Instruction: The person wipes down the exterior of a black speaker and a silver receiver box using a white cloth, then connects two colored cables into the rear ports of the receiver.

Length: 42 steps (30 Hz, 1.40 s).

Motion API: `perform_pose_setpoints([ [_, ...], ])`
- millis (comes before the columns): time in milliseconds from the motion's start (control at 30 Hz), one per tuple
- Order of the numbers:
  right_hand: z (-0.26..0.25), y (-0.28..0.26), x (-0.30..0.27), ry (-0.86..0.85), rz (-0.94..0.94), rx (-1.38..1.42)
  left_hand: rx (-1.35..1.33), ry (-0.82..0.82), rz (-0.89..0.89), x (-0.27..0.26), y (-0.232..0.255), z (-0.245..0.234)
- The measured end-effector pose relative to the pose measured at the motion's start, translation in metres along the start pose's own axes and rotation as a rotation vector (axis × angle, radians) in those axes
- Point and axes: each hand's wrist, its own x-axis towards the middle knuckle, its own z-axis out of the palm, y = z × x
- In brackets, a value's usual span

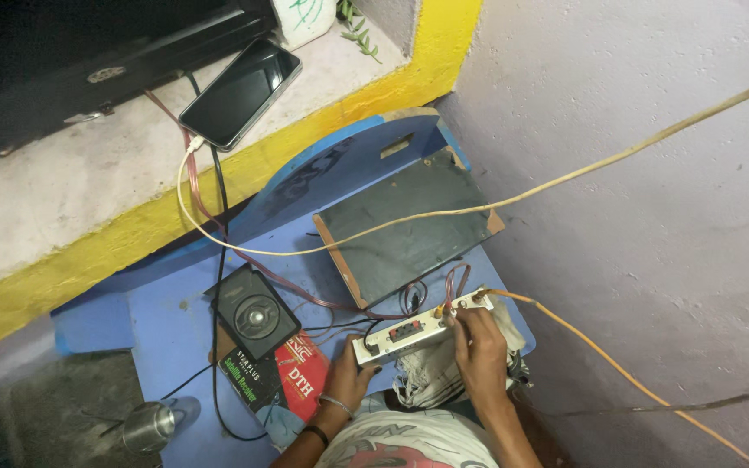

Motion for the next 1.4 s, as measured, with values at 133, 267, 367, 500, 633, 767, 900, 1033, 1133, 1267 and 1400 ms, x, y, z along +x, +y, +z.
perform_pose_setpoints([
  [133, -0.001, -0.011, 0.002, 0.015, 0.068, 0.019, -0.043, 0.008, 0.004, 0.0, -0.007, 0.005],
  [267, -0.013, -0.031, 0.017, 0.117, 0.044, 0.067, -0.019, 0.022, 0.039, 0.003, -0.018, 0.011],
  [367, -0.016, -0.034, 0.037, 0.025, 0.124, 0.059, 0.038, -0.005, 0.0, 0.003, -0.021, 0.01],
  [500, -0.014, -0.016, 0.04, -0.161, 0.221, -0.109, 0.044, -0.013, -0.014, 0.002, -0.018, 0.009],
  [633, -0.004, -0.002, 0.033, -0.187, 0.236, 0.036, 0.003, -0.025, 0.009, 0.0, -0.019, 0.008],
  [767, 0.008, -0.003, 0.032, -0.213, 0.275, 0.056, -0.009, -0.015, 0.045, 0.001, -0.021, 0.01],
  [900, 0.012, 0.0, 0.035, -0.224, 0.266, 0.02, 0.003, -0.032, 0.013, 0.0, -0.022, 0.01],
  [1033, 0.015, 0.002, 0.035, -0.209, 0.232, 0.101, 0.044, -0.011, 0.018, 0.0, -0.023, 0.012],
  [1133, 0.012, 0.005, 0.033, -0.211, 0.174, 0.145, 0.061, -0.013, 0.015, 0.0, -0.024, 0.014],
  [1267, 0.007, 0.008, 0.032, -0.239, -0.003, 0.147, 0.101, -0.038, -0.054, 0.0, -0.026, 0.014],
  [1400, 0.0, 0.011, 0.038, -0.314, -0.046, 0.005, 0.126, -0.051, -0.027, -0.001, -0.026, 0.013],
])
